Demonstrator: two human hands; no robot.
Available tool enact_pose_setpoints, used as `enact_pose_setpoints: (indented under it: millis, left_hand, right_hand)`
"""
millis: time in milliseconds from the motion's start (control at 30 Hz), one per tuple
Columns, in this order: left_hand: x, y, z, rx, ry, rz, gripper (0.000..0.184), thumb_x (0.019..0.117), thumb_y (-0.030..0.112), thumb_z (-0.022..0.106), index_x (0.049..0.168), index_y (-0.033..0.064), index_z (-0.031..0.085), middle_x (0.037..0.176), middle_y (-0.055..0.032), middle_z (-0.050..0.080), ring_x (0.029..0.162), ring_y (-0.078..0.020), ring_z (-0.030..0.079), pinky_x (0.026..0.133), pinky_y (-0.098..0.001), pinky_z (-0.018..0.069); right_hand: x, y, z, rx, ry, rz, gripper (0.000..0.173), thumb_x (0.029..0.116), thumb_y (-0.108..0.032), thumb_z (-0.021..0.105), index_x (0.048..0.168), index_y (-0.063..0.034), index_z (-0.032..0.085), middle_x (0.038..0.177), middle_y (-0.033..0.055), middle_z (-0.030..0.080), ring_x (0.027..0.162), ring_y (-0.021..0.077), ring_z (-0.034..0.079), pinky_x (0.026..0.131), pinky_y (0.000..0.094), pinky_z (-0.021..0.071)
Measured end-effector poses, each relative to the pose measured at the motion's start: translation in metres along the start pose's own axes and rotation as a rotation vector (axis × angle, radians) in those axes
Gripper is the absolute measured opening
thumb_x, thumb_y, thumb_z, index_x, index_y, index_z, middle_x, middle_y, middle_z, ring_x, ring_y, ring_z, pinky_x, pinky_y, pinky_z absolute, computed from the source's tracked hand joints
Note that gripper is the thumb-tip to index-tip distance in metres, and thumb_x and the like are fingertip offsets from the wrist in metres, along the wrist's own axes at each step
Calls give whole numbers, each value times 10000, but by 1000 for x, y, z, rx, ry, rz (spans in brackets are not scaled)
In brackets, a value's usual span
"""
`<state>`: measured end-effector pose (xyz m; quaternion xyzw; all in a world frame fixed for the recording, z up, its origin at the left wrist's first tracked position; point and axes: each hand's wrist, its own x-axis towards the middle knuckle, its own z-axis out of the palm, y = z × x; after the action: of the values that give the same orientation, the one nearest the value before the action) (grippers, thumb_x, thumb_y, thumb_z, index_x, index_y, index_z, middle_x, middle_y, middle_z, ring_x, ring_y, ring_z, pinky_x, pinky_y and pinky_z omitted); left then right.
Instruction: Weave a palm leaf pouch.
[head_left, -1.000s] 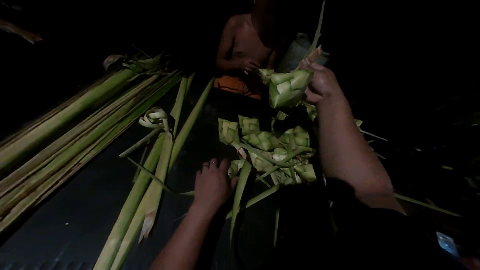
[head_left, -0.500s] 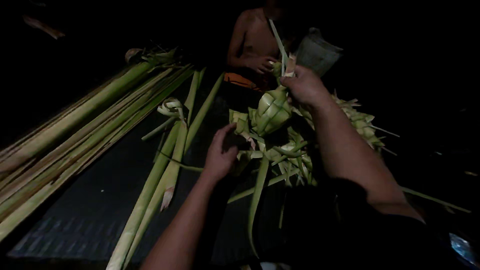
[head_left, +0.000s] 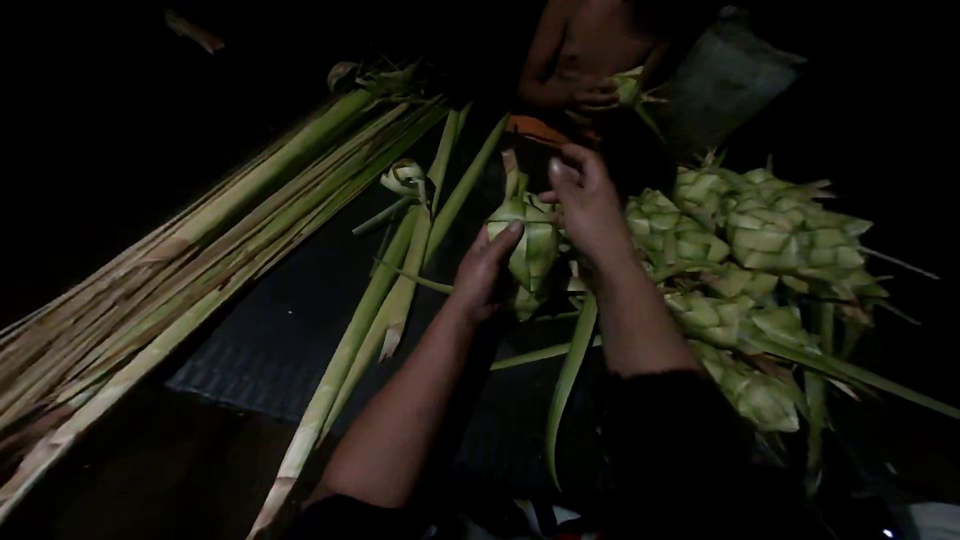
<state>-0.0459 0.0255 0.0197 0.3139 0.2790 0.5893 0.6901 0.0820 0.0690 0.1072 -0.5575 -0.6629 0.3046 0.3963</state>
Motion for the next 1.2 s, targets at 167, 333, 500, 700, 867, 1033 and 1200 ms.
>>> enact_pose_setpoints:
  millis: [167, 333, 500, 700, 867, 1033, 1200]
  left_hand:
    - [8, -5, -4, -164, 65, 40, 489, 1076, 340, 481, 1505, 145, 351, 1185, -136, 663, 1025, -238, 685, 870, -427, 588]
    - [4, -1, -2, -221, 54, 52, 320, 1092, 353, 374, 1236, 133, 556, 1065, -63, 688, 956, -165, 691, 822, -358, 591]
    - [7, -7, -3, -172, 45, 168, 337, 1078, 319, 362, 1267, 106, 542, 1086, -76, 686, 996, -172, 680, 873, -383, 578]
    - [7, -16, -4, 102, 54, 388, 912, 944, 212, 639, 1610, 136, 21, 1335, -109, 565, 1118, -142, 642, 968, -350, 552]
    - [25, -35, -29, 164, -12, 602, 1057, 888, 244, 795, 1609, 112, 34, 1420, -148, 527, 1197, -226, 634, 1006, -400, 554]
    - [7, -15, -6, 109, 111, 447, 908, 943, 352, 678, 1603, 104, 106, 1342, -98, 566, 1140, -128, 625, 990, -350, 541]
    - [-4, -11, 4, 187, 77, 487, 988, 910, 297, 727, 1585, 41, 53, 1315, -63, 558, 1094, -53, 627, 964, -280, 547]
  right_hand:
    - [-66, 22, 11, -1, 108, -160, 335, 1033, -282, 608, 1303, -84, 590, 1446, 119, 495, 1224, 194, 581, 911, 364, 564]
    - [-92, 34, 19, -21, 90, -216, 155, 970, -135, 683, 1106, -61, 670, 1339, 107, 542, 1084, 113, 625, 808, 250, 579]
    - [-96, 39, 24, -34, 86, -240, 154, 978, -158, 677, 1102, -70, 703, 1263, 107, 543, 1023, 111, 627, 791, 240, 583]
    - [-89, 32, 31, -135, 122, -120, 236, 953, -250, 735, 1080, -62, 672, 1250, 141, 531, 928, 176, 620, 735, 321, 563]
    - [-82, 37, 27, -56, 46, -34, 120, 950, -110, 712, 989, -44, 620, 1237, 145, 518, 1031, 201, 576, 790, 336, 538]
    - [-78, 52, 22, 31, -46, -247, 173, 913, -172, 756, 904, -84, 607, 1188, 84, 526, 981, 107, 561, 757, 236, 513]
    - [-82, 45, 30, 102, 63, -124, 203, 923, -175, 749, 1003, -32, 629, 1215, 119, 518, 1015, 126, 580, 780, 249, 546]
